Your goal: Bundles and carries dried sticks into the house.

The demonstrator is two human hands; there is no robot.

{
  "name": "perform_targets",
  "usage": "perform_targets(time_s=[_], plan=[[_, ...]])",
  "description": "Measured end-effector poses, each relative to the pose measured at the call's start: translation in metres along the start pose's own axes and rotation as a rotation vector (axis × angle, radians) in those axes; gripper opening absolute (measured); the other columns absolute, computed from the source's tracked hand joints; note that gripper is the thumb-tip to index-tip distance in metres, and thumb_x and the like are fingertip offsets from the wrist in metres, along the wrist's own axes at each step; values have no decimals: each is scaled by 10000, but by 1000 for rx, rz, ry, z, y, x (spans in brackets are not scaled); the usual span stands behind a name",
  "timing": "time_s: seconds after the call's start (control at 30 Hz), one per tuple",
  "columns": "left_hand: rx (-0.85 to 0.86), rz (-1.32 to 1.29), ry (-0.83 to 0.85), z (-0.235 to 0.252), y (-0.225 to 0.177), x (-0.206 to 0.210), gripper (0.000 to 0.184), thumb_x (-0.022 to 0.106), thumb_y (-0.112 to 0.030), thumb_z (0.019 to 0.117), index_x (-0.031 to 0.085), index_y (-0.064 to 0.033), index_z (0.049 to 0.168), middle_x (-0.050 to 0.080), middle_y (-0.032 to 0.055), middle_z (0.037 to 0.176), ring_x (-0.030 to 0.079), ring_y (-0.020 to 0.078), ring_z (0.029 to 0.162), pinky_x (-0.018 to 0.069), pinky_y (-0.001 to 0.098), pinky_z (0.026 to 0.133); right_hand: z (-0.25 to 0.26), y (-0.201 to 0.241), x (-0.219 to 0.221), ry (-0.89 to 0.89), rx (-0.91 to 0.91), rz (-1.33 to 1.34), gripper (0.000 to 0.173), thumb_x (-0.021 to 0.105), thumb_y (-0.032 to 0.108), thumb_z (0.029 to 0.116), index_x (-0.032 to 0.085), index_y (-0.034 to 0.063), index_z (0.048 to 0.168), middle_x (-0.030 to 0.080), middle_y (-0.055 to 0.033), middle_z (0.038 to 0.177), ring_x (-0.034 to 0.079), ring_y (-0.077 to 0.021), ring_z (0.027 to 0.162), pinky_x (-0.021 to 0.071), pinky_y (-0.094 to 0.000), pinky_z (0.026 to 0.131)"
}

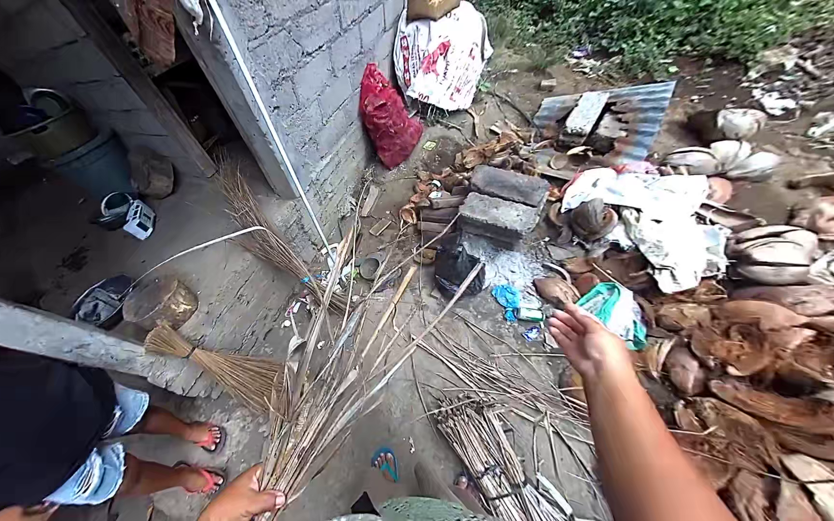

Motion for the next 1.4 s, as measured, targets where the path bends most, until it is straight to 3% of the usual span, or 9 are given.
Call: perform_targets(time_s=[0.17, 0.27, 0.4, 0.53, 0.63, 0.73, 1.07, 1.27, 1.4], plan=[[-40, 116, 115, 11, 5, 12, 444, 743, 56, 756, 648, -63, 1173, 778, -7, 982, 738, 81, 898, 608, 293, 873, -62, -6, 115, 823, 99, -417, 336, 381, 44, 1078, 531, -47, 1365, 714, -112, 1110, 718, -167, 935, 594, -334, 872], [-59, 148, 205, 13, 7, 24, 428, 776, 3, 748, 662, -85, 1151, 777, -27, 970, 735, 66, 892, 607, 285, 870, -76, -54, 142, 924, 184, -732, 481, 478, 100, 1084, 377, 27, 1548, 633, -156, 1275, 679, -160, 915, 573, -324, 804], [-105, 160, 248, 10, 20, 25, 454, 799, -38, 755, 657, -79, 1184, 770, -27, 986, 727, 62, 903, 599, 284, 882, -94, -101, 148, 917, 335, -262, 666, 463, -3, 1006, 231, 160, 1609, 718, -78, 1191, 625, -61, 683, 484, -211, 564], [-145, 103, 252, 9, 37, 17, 487, 816, -40, 735, 650, -84, 1191, 773, -19, 991, 732, 69, 892, 603, 279, 864, -120, -102, 149, 1102, 300, 27, 566, 466, 77, 998, 337, 115, 1548, 707, -44, 1108, 639, -75, 724, 528, -223, 644], [-189, 122, 230, 5, 40, 18, 478, 809, -76, 724, 640, -96, 1170, 760, -40, 957, 719, 47, 862, 595, 252, 835, -130, -92, 154, 981, 158, -144, 263, 381, 153, 1112, 558, 25, 1258, 728, -27, 969, 611, -45, 645, 509, -199, 596], [-169, 68, 246, 5, 36, 25, 489, 831, -75, 696, 651, -106, 1149, 765, -37, 949, 725, 50, 862, 600, 249, 831, -117, -68, 153, 805, 45, -275, 288, 358, 120, 1120, 614, -6, 1084, 728, -16, 829, 578, -19, 570, 484, -172, 560], [-179, 146, 202, -10, 46, -2, 479, 799, -64, 735, 645, -95, 1188, 763, -44, 981, 720, 40, 888, 593, 249, 860, 56, 95, 13, 276, -164, -129, 279, 369, 315, 1129, 608, 170, 1133, 703, 81, 822, 590, 10, 587, 489, -146, 550], [-209, 113, -127, -38, 60, -41, 457, 713, -30, 757, 606, -57, 1201, 752, -17, 934, 717, 52, 831, 603, 254, 803, 49, 168, -83, 56, -346, -55, 214, 370, 320, 1115, 560, 279, 1024, 679, 153, 787, 564, 61, 568, 435, -97, 518], [-179, 85, -258, -48, 63, -59, 466, 707, -24, 748, 597, -50, 1200, 750, -10, 911, 718, 56, 804, 608, 256, 771, 38, 151, -129, -154, -339, 98, 105, 474, 278, 1087, 538, 195, 1096, 683, 67, 823, 603, 2, 599, 486, -152, 534]])
Point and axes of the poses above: each hand's wrist, its own z-axis towards the middle knuckle, its own x-axis out of the palm, y = z × x, the point moved 4 cm from there along z, towards the middle knuckle
